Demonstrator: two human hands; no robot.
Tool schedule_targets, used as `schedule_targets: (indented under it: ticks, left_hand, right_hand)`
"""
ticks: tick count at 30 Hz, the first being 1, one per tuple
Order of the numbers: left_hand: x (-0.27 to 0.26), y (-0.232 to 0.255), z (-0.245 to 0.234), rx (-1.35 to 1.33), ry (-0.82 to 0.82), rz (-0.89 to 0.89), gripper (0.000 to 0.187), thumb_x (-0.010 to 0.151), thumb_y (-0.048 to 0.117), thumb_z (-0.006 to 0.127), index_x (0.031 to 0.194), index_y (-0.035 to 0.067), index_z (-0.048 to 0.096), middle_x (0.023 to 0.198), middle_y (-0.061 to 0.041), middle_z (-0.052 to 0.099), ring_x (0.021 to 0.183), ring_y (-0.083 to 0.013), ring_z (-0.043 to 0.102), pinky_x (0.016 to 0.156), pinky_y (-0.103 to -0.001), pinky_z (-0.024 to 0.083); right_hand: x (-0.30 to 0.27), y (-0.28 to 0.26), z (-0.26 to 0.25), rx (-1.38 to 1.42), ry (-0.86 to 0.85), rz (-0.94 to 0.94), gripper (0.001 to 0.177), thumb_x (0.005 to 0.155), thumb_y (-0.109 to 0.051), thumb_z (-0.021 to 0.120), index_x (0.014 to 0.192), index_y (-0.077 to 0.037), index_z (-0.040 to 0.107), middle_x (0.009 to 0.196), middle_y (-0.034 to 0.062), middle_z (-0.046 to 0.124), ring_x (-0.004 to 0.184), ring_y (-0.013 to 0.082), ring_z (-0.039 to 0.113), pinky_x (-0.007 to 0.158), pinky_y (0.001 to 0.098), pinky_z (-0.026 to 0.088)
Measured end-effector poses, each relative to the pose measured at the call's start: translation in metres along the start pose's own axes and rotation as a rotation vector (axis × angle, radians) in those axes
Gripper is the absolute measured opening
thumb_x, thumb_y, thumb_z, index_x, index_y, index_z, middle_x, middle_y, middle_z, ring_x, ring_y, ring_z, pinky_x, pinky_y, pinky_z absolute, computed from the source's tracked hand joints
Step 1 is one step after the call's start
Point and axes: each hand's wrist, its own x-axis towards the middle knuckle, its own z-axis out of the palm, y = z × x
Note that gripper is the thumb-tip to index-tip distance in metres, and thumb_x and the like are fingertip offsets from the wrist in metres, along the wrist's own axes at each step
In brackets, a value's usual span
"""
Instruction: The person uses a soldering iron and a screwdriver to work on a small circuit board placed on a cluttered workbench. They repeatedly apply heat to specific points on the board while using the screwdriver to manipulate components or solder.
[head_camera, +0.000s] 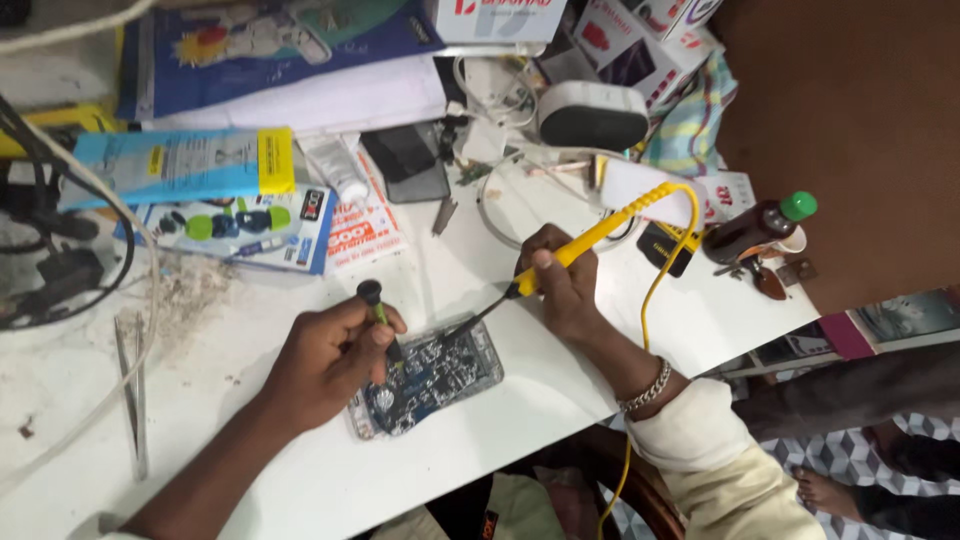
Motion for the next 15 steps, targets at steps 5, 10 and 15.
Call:
schedule_targets:
  ticks: [5,10,15]
  left_hand:
    - [0.0007,-0.0038,0.0004,-0.006,0.021,-0.026,0.03,0.099,0.029,0.059,0.102,0.002,0.069,0.062,-0.001,0.064,0.055,-0.0046,0.059,0.051,-0.023,0.046]
    - [0.0004,-0.006,-0.0021,0.001,0.089,-0.058,0.032,0.098,0.033,0.059,0.101,0.002,0.069,0.06,-0.001,0.062,0.054,-0.0048,0.056,0.05,-0.023,0.044]
    - [0.0006,-0.0058,-0.0038,-0.03,0.124,-0.057,0.036,0.101,0.036,0.055,0.098,0.003,0.068,0.056,-0.001,0.059,0.052,-0.0053,0.053,0.051,-0.023,0.043]
  right_hand:
    - [0.0016,0.0031,0.0007,0.032,-0.007,-0.016,0.046,0.104,-0.048,0.054,0.089,-0.004,0.057,0.072,0.0011,0.059,0.06,0.0056,0.048,0.053,0.0231,0.038]
    - [0.0019,0.0059,0.0004,0.047,-0.023,-0.032,0.047,0.105,-0.048,0.054,0.088,-0.005,0.056,0.072,0.0014,0.059,0.06,0.0056,0.047,0.054,0.0228,0.037]
    - [0.0019,0.0047,0.001,0.052,-0.016,-0.039,0.047,0.104,-0.049,0.053,0.088,-0.005,0.055,0.074,0.0016,0.058,0.061,0.0056,0.047,0.055,0.0228,0.038]
